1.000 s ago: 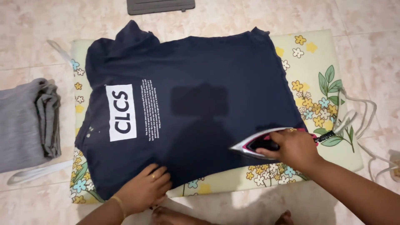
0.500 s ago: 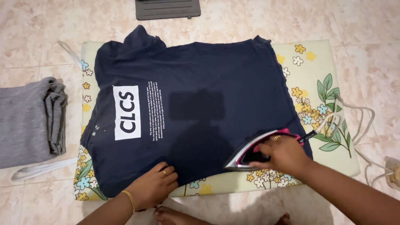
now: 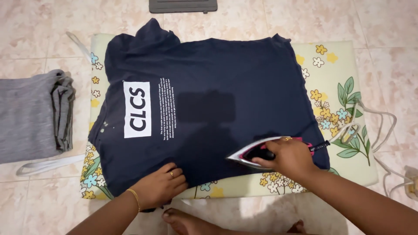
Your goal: Iron and fold a navy blue t-shirt on an ironing mat.
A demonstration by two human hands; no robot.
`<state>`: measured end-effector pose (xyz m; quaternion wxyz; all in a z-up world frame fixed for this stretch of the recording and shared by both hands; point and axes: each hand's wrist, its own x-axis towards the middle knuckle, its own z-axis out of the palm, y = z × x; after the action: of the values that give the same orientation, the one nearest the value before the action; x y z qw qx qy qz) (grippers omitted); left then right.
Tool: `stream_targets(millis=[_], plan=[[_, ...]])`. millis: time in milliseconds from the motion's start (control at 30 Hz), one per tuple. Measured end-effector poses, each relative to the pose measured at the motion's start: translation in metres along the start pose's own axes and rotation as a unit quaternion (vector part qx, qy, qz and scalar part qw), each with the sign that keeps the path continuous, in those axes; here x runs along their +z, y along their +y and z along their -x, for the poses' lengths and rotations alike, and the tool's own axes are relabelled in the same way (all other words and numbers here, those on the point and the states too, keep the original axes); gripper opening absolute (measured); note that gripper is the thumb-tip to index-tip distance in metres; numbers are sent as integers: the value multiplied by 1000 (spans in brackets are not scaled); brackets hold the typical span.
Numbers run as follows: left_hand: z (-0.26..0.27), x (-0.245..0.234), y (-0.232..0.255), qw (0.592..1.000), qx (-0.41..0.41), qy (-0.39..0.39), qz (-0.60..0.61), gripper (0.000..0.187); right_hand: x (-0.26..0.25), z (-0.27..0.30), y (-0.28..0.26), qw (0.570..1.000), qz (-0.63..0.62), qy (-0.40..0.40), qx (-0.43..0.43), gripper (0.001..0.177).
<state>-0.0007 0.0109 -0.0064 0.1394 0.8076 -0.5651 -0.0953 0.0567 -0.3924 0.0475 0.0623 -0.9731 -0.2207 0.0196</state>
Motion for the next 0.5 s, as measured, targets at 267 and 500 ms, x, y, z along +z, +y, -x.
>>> stream_targets(millis=[267, 500], plan=[[-3, -12, 5, 996, 43, -71, -14, 17, 4, -10, -27, 989, -51, 12, -135, 47], [-2, -14, 4, 994, 62, -56, -69, 15, 8, -26, -40, 968, -83, 6, -235, 46]])
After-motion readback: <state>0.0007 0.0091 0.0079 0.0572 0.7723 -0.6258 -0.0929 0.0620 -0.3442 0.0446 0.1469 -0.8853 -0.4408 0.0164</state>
